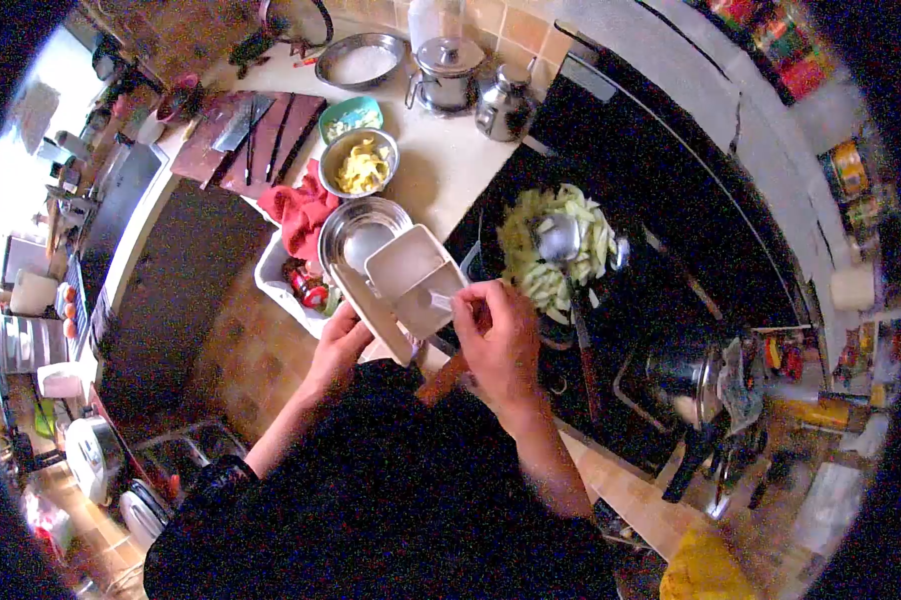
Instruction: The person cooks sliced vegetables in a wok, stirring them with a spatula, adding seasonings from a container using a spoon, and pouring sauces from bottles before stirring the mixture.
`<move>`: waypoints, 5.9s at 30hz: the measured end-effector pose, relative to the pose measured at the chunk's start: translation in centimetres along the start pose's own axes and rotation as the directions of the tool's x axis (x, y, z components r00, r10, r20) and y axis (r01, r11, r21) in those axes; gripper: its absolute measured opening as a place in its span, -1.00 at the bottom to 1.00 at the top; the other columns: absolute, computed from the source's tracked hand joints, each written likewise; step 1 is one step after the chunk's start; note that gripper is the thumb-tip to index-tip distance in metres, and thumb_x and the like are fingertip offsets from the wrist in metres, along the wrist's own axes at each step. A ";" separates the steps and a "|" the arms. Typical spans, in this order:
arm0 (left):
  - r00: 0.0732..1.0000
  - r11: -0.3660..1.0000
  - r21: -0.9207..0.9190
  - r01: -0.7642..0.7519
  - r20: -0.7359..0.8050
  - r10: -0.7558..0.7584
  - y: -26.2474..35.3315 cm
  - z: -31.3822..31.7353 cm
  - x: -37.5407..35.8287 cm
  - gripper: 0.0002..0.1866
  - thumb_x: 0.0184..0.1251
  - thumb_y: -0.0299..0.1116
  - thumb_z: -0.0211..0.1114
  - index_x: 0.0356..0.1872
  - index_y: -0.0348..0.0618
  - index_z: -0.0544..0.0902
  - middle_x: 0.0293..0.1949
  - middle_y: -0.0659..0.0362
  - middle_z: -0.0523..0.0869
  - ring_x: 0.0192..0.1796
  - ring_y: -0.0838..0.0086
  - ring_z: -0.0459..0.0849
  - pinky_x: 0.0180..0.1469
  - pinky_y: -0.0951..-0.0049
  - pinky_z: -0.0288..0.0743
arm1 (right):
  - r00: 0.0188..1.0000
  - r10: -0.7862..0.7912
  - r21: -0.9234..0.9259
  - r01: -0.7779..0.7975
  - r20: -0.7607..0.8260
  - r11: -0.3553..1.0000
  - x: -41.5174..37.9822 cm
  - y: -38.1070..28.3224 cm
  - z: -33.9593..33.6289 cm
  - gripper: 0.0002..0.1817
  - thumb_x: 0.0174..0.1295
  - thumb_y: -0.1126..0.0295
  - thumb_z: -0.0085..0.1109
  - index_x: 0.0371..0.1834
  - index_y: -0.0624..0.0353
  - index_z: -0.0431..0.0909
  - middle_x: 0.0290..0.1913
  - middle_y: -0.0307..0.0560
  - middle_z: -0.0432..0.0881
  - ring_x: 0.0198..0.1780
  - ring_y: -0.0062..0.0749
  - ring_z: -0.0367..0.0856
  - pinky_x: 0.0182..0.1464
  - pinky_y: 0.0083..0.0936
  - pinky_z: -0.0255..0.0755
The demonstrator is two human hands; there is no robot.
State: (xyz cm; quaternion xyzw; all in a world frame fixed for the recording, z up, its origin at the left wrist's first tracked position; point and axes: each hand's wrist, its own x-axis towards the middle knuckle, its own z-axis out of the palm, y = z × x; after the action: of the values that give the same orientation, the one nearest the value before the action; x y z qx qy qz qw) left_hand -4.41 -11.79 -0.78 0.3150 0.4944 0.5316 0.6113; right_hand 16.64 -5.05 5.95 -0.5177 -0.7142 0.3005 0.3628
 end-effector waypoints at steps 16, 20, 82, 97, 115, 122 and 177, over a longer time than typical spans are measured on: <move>0.916 0.995 -0.097 -0.038 -0.401 -0.004 -0.7 3.7 26.9 -0.68 0.38 -0.11 0.25 -0.26 -0.22 0.60 -0.33 0.22 0.60 -0.25 0.57 0.51 -0.14 0.54 0.41 | 0.828 0.255 -0.408 -0.484 -0.499 0.774 -11.3 6.9 -9.3 -0.72 0.47 0.26 0.13 0.06 0.22 0.58 0.07 0.04 0.60 0.03 -0.18 0.59 0.06 -0.33 0.48; 0.793 0.993 0.014 -0.114 -0.601 0.099 -4.0 3.9 34.1 -0.60 0.34 -0.05 0.26 -0.27 -0.27 0.58 -0.35 0.09 0.66 -0.28 0.37 0.58 -0.11 0.34 0.46 | 0.858 0.231 -0.599 -0.491 -0.459 0.633 -13.5 7.0 -8.4 -0.62 0.41 0.24 0.19 0.14 0.28 0.50 0.07 0.24 0.57 0.12 0.08 0.54 0.23 -0.12 0.37; 0.622 0.774 0.152 0.615 0.511 -0.594 -5.3 5.1 -0.3 -0.40 0.54 0.21 0.01 0.17 -0.18 0.34 -0.47 0.15 0.52 -0.72 0.48 0.48 -0.72 0.47 0.43 | 0.412 0.869 -0.045 -0.897 0.273 0.439 -0.3 3.9 -20.2 -0.73 0.48 0.13 0.11 0.06 0.02 0.56 -0.52 -0.37 0.40 -0.70 -0.82 0.13 -0.72 -0.74 -0.13; 0.605 0.776 0.159 0.610 0.540 -0.585 -5.4 5.0 -0.1 -0.42 0.57 0.18 -0.02 0.15 -0.20 0.32 -0.48 0.12 0.51 -0.69 0.46 0.49 -0.67 0.45 0.45 | 0.938 0.345 -0.870 -0.156 0.017 0.467 -0.7 5.8 -18.0 -0.72 0.31 0.17 0.24 -0.02 0.03 0.62 -0.20 0.13 0.73 -0.26 0.06 0.73 -0.25 -0.07 0.58; 0.628 0.786 0.154 0.599 0.520 -0.580 -4.9 4.9 0.0 -0.43 0.55 0.18 0.01 0.14 -0.17 0.30 -0.51 0.15 0.51 -0.70 0.47 0.49 -0.70 0.48 0.42 | 0.987 0.105 -0.960 0.086 0.118 0.266 7.1 2.1 -16.8 -0.86 0.11 0.37 0.27 -0.30 0.15 0.67 -0.38 0.07 0.71 -0.30 -0.02 0.73 -0.25 -0.10 0.60; 0.619 0.772 0.155 0.616 0.511 -0.597 -5.6 5.0 0.1 -0.41 0.56 0.18 0.01 0.20 -0.18 0.30 -0.49 0.12 0.52 -0.71 0.44 0.48 -0.69 0.44 0.44 | 0.907 -0.055 -0.884 0.418 0.416 0.207 2.1 -1.0 -15.3 -0.58 0.09 0.52 0.19 0.08 0.05 0.65 -0.30 -0.10 0.53 -0.21 -0.21 0.59 -0.26 -0.32 0.55; 0.613 0.773 0.178 0.609 0.514 -0.600 -4.4 5.0 0.0 -0.43 0.58 0.15 -0.02 0.19 -0.22 0.34 -0.48 0.15 0.51 -0.67 0.46 0.48 -0.68 0.46 0.43 | 0.953 0.294 -0.662 -0.270 -0.078 0.699 -8.9 3.2 -13.8 -0.60 0.37 0.30 0.19 0.27 0.01 0.56 -0.03 0.14 0.72 -0.12 0.11 0.72 -0.07 -0.16 0.59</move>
State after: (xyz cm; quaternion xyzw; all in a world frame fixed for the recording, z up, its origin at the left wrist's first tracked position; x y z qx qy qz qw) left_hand 1.81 -12.11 -3.19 0.2627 0.3728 0.1858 0.8703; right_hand 31.51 -11.91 9.23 -0.7107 -0.6921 0.0867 0.0918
